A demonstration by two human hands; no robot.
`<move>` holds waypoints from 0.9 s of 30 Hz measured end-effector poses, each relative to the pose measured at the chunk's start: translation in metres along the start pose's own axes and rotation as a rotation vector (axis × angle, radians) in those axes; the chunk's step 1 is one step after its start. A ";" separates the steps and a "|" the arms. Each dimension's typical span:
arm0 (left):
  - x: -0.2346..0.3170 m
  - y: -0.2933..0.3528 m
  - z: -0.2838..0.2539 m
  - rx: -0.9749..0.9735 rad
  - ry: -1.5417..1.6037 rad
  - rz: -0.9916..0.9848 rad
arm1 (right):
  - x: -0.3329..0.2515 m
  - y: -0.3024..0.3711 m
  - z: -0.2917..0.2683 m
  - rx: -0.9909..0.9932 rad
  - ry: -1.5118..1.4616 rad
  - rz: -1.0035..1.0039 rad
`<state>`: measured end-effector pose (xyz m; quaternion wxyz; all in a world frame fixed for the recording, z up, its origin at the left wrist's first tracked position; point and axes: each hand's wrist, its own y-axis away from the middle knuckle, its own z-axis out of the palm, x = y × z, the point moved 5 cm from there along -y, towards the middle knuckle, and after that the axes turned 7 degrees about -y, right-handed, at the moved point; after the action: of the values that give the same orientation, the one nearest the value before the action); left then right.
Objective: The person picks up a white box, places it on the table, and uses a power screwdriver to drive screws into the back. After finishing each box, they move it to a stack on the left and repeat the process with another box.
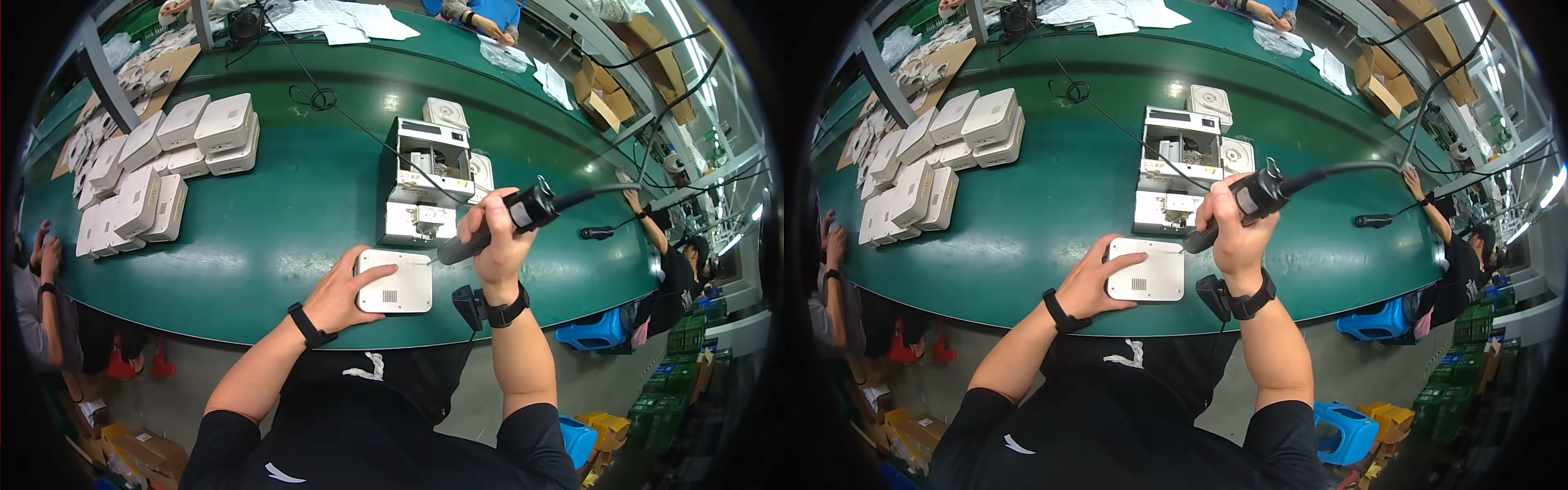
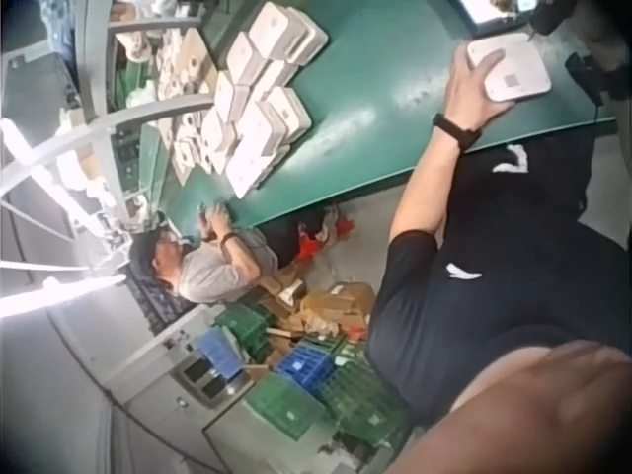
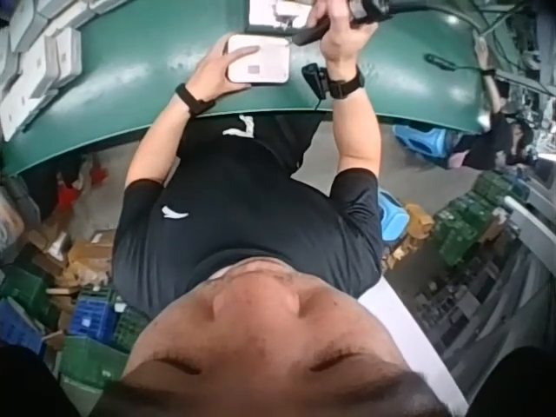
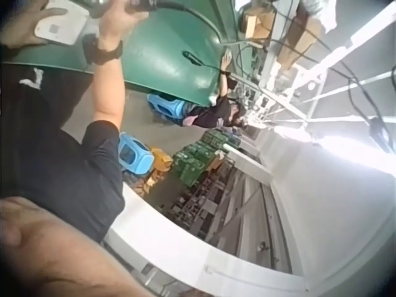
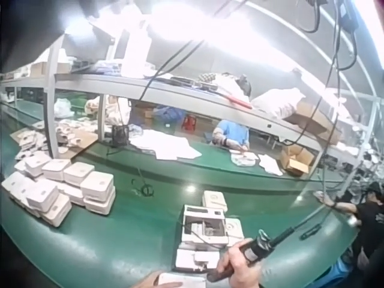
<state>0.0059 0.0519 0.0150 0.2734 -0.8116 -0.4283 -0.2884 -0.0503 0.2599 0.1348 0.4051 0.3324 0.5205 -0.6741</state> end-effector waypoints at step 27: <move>0.003 -0.013 0.006 0.014 -0.060 -0.059 | 0.016 -0.017 0.030 -0.036 -0.096 0.013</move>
<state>-0.0024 0.0634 0.0155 0.2572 -0.8050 -0.4621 -0.2689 -0.0732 0.2297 0.1358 0.4399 0.2955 0.5104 -0.6772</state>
